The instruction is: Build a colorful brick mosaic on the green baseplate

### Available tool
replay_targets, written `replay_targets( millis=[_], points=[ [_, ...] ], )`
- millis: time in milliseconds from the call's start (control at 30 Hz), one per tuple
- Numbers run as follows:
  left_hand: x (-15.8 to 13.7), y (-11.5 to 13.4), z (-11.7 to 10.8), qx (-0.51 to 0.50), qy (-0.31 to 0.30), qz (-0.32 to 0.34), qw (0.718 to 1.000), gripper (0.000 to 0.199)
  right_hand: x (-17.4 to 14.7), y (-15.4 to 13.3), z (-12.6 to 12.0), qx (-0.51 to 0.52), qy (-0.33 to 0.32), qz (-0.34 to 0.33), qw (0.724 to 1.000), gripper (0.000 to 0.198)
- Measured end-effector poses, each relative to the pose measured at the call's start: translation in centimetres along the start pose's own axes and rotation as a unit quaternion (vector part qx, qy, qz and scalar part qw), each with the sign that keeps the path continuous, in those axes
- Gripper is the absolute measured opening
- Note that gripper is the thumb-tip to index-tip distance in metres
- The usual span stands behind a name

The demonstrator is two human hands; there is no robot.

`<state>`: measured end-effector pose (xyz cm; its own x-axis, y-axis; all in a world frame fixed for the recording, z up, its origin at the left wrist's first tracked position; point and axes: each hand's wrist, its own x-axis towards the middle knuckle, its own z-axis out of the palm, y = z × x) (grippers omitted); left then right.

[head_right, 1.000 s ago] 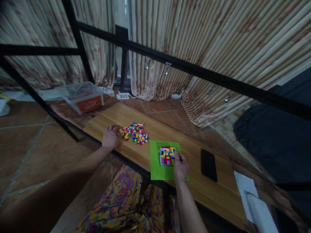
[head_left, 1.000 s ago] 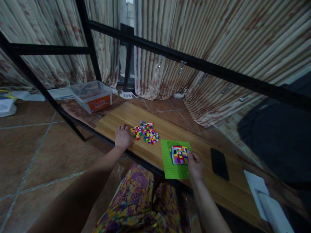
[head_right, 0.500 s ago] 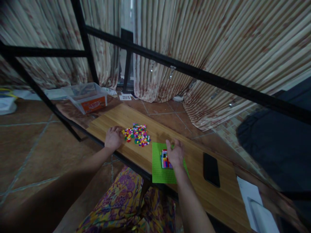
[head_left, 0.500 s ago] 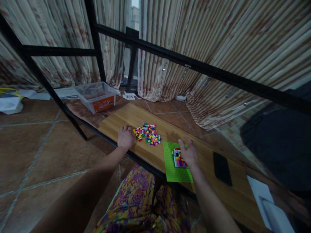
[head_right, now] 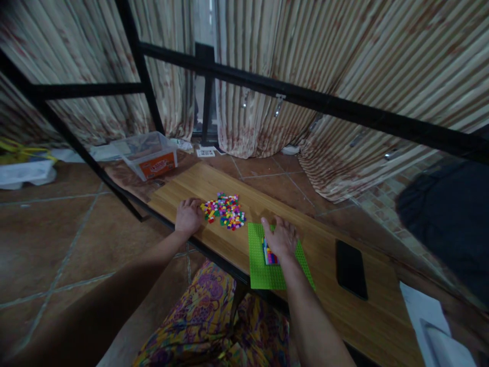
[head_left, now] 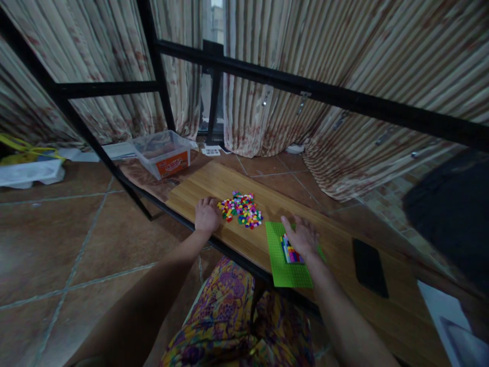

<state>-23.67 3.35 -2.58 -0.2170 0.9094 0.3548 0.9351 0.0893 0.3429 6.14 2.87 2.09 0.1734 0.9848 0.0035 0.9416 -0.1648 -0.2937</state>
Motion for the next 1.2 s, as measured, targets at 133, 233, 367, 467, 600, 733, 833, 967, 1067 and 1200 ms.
replay_targets(
  millis=[133,233,367,467,600,733,833,967,1067,1200],
  points=[
    [0.0,0.0,-0.1,-0.003,0.000,0.004,1.000,0.034,-0.1,-0.4,0.2,-0.014,-0.001,0.013,1.000,0.071],
    [0.0,0.0,-0.1,-0.010,-0.002,0.006,1.000,0.034,-0.1,-0.1,0.5,-0.020,0.009,0.027,0.999,0.069],
    [-0.1,0.0,-0.1,-0.017,-0.004,0.002,1.000,0.033,0.2,0.8,0.8,-0.016,0.038,0.044,0.998,0.069],
    [-0.2,0.1,-0.3,-0.021,-0.005,-0.003,1.000,0.032,0.4,0.8,0.9,-0.002,0.080,0.052,0.995,0.066],
    [-0.3,0.2,-0.4,-0.025,-0.009,-0.009,1.000,0.031,-1.1,-2.2,1.9,0.026,0.131,-0.033,0.990,0.047],
    [-0.4,0.2,-0.4,-0.023,-0.008,-0.009,1.000,0.031,-3.9,-7.8,4.4,0.106,0.088,-0.261,0.955,0.029],
    [-0.4,0.2,-0.4,-0.020,-0.007,-0.006,1.000,0.030,-5.0,-11.3,6.3,0.128,0.066,-0.290,0.946,0.024],
    [-0.5,0.2,-0.3,-0.020,-0.003,-0.006,1.000,0.029,-4.7,-13.3,8.1,0.136,0.058,-0.296,0.944,0.020],
    [-0.4,0.1,-0.2,-0.022,-0.001,-0.007,1.000,0.029,-4.3,-13.3,8.7,0.139,0.054,-0.297,0.943,0.020],
    [-0.3,0.0,-0.2,-0.022,-0.001,-0.005,1.000,0.029,-4.4,-13.1,8.8,0.155,0.055,-0.297,0.941,0.020]
  ],
)
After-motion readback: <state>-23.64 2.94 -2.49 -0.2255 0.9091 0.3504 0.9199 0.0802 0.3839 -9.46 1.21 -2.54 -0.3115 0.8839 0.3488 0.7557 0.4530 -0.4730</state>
